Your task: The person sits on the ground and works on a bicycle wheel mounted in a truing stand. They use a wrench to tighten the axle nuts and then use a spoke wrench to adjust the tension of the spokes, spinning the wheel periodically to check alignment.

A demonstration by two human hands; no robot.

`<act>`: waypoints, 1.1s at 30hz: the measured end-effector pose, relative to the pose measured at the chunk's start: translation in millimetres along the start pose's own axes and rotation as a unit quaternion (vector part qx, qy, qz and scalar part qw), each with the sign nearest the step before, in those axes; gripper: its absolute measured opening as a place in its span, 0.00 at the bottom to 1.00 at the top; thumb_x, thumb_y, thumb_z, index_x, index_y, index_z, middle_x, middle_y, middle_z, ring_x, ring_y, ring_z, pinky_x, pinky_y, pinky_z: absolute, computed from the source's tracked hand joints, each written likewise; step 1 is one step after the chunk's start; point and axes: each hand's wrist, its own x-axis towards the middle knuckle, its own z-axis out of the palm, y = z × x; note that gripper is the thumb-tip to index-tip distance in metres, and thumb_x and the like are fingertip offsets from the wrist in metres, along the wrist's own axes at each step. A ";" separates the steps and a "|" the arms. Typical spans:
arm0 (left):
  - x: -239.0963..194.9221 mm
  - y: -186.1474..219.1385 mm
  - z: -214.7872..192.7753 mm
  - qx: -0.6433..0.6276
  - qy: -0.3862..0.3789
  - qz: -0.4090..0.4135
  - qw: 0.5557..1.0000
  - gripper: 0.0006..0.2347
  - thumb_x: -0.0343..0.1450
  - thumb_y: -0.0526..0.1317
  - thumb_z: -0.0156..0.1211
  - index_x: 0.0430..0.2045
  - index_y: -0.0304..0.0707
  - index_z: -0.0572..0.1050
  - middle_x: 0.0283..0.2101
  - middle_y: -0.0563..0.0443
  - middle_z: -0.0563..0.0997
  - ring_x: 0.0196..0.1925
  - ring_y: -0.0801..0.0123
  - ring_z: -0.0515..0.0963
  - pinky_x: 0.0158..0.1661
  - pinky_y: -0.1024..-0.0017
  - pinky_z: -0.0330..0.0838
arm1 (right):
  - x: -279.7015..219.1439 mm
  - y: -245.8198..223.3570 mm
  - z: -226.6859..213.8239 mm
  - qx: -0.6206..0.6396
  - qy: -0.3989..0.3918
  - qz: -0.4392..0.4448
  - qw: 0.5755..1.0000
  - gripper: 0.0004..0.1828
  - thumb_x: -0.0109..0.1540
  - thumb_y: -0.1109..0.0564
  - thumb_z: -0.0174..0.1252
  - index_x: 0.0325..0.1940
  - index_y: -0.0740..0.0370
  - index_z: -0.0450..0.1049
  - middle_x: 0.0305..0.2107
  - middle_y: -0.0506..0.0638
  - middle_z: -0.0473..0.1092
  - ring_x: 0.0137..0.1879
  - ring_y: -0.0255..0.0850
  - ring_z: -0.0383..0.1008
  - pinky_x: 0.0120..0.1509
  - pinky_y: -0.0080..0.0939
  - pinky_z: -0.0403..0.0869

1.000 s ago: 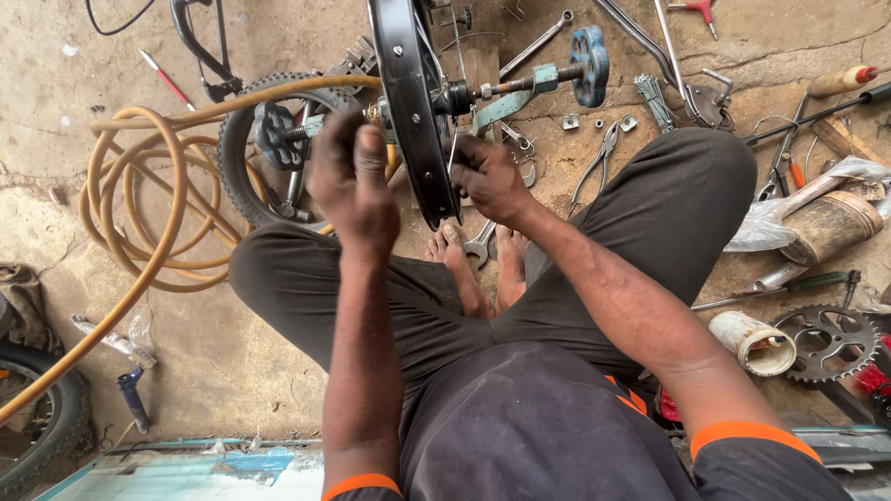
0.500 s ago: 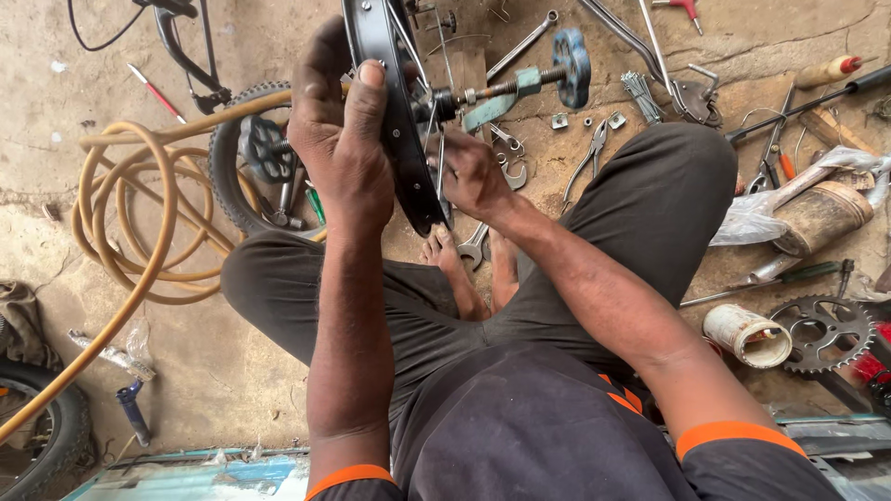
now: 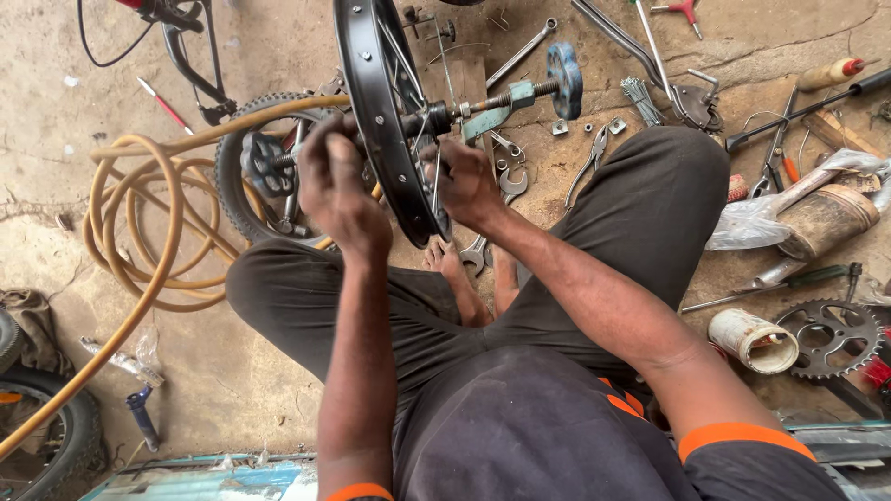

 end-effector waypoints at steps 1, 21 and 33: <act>-13.0 -9.2 -2.5 -0.012 0.034 0.001 0.999 0.06 0.80 0.34 0.55 0.47 0.29 0.74 0.47 0.43 0.80 0.48 0.65 0.81 0.49 0.68 0.81 | -1.9 1.1 -1.3 -0.014 0.003 -0.065 0.998 0.06 0.67 0.59 0.57 0.43 0.65 0.74 0.30 0.53 0.72 0.32 0.44 0.74 0.36 0.46 0.76; -32.4 28.0 -4.6 -0.016 -0.106 0.033 0.994 0.21 0.85 0.51 0.44 0.65 0.34 0.70 0.64 0.42 0.75 0.64 0.61 0.77 0.65 0.65 0.73 | -9.6 -9.4 -57.7 -0.019 0.139 -0.066 0.988 0.05 0.66 0.63 0.59 0.43 0.68 0.78 0.32 0.57 0.77 0.32 0.40 0.77 0.31 0.40 0.75; -40.1 -94.8 -40.2 0.166 0.031 -0.302 0.938 0.19 0.69 0.36 0.69 0.50 0.29 0.69 0.45 0.49 0.79 0.38 0.71 0.82 0.40 0.71 0.81 | -3.5 -22.0 -66.7 -0.025 0.122 -0.061 0.990 0.07 0.64 0.64 0.63 0.45 0.70 0.79 0.34 0.59 0.78 0.37 0.46 0.81 0.40 0.44 0.78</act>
